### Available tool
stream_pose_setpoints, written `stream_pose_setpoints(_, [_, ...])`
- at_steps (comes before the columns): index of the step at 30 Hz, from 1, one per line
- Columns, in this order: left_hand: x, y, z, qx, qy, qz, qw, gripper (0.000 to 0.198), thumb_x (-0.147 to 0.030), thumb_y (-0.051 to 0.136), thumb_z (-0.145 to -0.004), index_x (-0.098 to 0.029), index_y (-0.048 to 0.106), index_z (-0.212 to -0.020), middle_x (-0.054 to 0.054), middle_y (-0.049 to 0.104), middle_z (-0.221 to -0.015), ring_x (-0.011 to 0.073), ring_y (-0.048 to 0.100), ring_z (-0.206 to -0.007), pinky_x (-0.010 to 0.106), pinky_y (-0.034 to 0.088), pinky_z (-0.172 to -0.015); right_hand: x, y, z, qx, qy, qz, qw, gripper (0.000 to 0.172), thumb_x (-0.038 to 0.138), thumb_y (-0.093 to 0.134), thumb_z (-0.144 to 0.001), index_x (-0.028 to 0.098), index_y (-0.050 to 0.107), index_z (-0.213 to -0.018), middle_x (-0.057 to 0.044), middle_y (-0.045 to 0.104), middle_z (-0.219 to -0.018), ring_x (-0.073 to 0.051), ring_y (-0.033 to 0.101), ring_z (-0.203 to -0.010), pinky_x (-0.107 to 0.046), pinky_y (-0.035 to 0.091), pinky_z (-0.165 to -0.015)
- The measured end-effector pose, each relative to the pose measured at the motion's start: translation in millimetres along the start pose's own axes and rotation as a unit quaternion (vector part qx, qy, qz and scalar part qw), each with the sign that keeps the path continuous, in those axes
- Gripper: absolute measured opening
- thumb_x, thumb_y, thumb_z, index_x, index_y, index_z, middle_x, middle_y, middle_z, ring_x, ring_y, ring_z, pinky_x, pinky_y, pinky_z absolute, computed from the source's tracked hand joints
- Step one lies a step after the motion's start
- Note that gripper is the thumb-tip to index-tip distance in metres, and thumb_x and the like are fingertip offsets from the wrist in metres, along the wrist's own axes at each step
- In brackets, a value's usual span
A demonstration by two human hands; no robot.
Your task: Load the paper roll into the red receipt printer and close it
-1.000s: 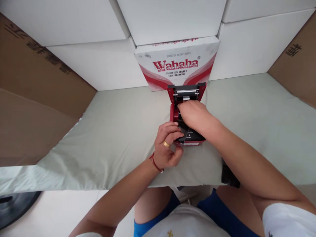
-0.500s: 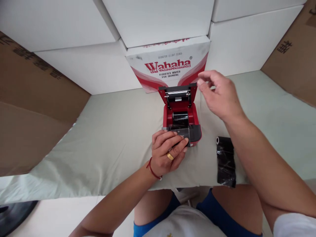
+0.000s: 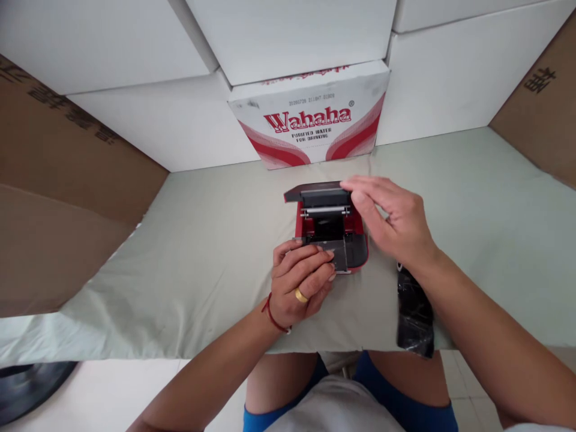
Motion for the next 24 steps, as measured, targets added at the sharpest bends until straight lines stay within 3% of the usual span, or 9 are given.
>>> stream_pose_setpoints(7, [-1, -2.0, -3, 0.003, 0.001, -0.018, 1.000, 0.011, -0.020, 0.066, -0.105, -0.028, 0.072, -0.110, -0.001, 0.089, -0.104, 0.0170, 0.080, -0.100, 0.040, 0.054, -0.109, -8, 7, 38, 0.050, -0.066, -0.039, 0.996, 0.032, 0.027, 0.057, -0.113, 0.030, 0.087, -0.123, -0.006, 0.087, -0.130, -0.028, 0.081, -0.130, -0.058, 0.059, -0.124])
stream_pose_setpoints(11, [0, -1.5, -4, 0.002, 0.001, -0.017, 1.000, 0.010, -0.020, 0.065, -0.105, -0.027, 0.072, -0.107, 0.001, 0.089, -0.100, 0.0172, 0.079, -0.096, 0.040, 0.056, -0.106, -11, 13, 43, 0.036, -0.059, -0.044, 0.997, 0.031, 0.026, 0.057, -0.112, 0.031, 0.087, -0.120, -0.004, 0.087, -0.128, -0.027, 0.081, -0.128, -0.055, 0.066, -0.116])
stream_pose_setpoints(15, [0, -0.7, -2, -0.005, -0.003, -0.013, 1.000, 0.011, -0.019, 0.066, -0.103, -0.026, 0.072, -0.109, 0.001, 0.088, -0.100, 0.0184, 0.077, -0.096, 0.040, 0.057, -0.104, -7, 14, 47, 0.002, -0.099, -0.049, 0.994, 0.031, 0.017, 0.059, -0.110, 0.027, 0.085, -0.123, -0.006, 0.087, -0.128, -0.025, 0.082, -0.128, -0.051, 0.067, -0.114])
stream_pose_setpoints(20, [5, -4.2, 7, 0.005, -0.021, 0.055, 0.998, 0.032, -0.020, 0.070, -0.100, -0.022, 0.072, -0.131, 0.009, 0.085, -0.113, 0.0243, 0.077, -0.109, 0.044, 0.057, -0.106, -6, 17, 52, -0.006, -0.100, -0.034, 0.994, 0.031, 0.015, 0.059, -0.110, 0.026, 0.082, -0.128, -0.008, 0.086, -0.132, -0.026, 0.080, -0.131, -0.052, 0.067, -0.113])
stream_pose_setpoints(24, [25, -20.5, 9, -0.071, -0.115, 0.140, 0.981, 0.040, -0.039, 0.061, -0.110, -0.028, 0.066, -0.149, 0.011, 0.081, -0.132, 0.0272, 0.078, -0.121, 0.046, 0.062, -0.105, -3, 16, 54, -0.011, -0.111, -0.039, 0.993, 0.025, 0.017, 0.061, -0.110, 0.023, 0.077, -0.128, -0.010, 0.086, -0.132, -0.027, 0.076, -0.131, -0.049, 0.065, -0.111])
Point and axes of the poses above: each hand's wrist, its own z-axis away from the middle knuckle, its own y-axis out of the palm, x = y × z, the point moved 6 cm from there along -z, towards the middle knuckle
